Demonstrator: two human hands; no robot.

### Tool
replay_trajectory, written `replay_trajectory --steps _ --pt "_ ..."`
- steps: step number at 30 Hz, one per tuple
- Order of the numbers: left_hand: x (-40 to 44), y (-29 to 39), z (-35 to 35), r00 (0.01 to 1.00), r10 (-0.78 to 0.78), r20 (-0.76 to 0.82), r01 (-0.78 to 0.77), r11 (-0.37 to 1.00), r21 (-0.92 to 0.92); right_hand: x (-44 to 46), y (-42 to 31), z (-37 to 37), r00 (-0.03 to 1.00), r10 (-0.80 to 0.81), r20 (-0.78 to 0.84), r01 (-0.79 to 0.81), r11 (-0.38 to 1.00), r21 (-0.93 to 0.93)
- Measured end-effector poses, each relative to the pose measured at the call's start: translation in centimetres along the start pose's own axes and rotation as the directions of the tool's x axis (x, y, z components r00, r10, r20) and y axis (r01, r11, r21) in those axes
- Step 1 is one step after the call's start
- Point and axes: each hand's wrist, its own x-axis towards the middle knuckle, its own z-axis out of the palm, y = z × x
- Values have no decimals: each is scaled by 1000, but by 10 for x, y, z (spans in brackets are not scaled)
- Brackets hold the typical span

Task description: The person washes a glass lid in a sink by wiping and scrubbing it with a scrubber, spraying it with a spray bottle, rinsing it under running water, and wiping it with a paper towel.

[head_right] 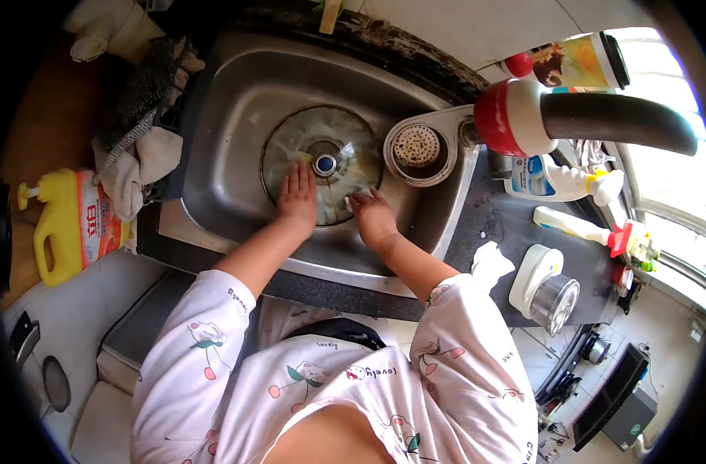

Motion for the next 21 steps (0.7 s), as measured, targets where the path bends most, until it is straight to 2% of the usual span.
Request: replay_trajectory --steps 2,5,8,10,11,13,14,16,17,18,19,20,21 --pt "2 -4 -5 993 -116 19 118 987 -112 6 -2 -2 998 53 24 -53 999 -2" --pt "0 -20 -24 958 -277 69 284 946 -157 8 -4 -4 996 82 27 -82 997 3" --pt "-23 -3 -51 991 26 133 -15 997 -82 4 -2 1 997 75 25 -75 997 22" --pt "-18 -7 -44 990 -79 119 92 990 -107 3 -1 -2 997 65 37 -66 997 31" --pt "-14 -9 -40 985 -134 110 147 982 -121 1 0 -6 983 149 108 -146 989 -34" --pt "-11 -18 -34 978 -145 153 168 974 -153 3 -5 -25 927 304 221 -269 947 -174" --pt "-11 -24 -33 972 -162 172 190 967 -168 0 -5 -23 931 339 133 -300 920 -251" --pt "-26 -21 -49 977 -127 174 147 983 -109 3 -17 -23 937 242 -251 -309 910 -275" --pt "-32 -17 -50 975 -83 206 107 989 -105 15 -25 -31 937 181 -297 -196 980 -22" --pt "-33 -12 -42 980 -49 193 71 992 -108 28 -48 -65 927 134 -351 -55 973 225" --pt "-40 -7 -36 994 -1 109 20 986 -167 42 -72 -100 907 101 -409 101 890 445" --pt "-56 -6 -29 980 56 -191 -119 933 -338 59 -98 -132 862 26 -505 267 825 498" --pt "-60 -4 -24 976 55 -209 -131 919 -372 79 -126 -161 768 -68 -636 401 826 397"
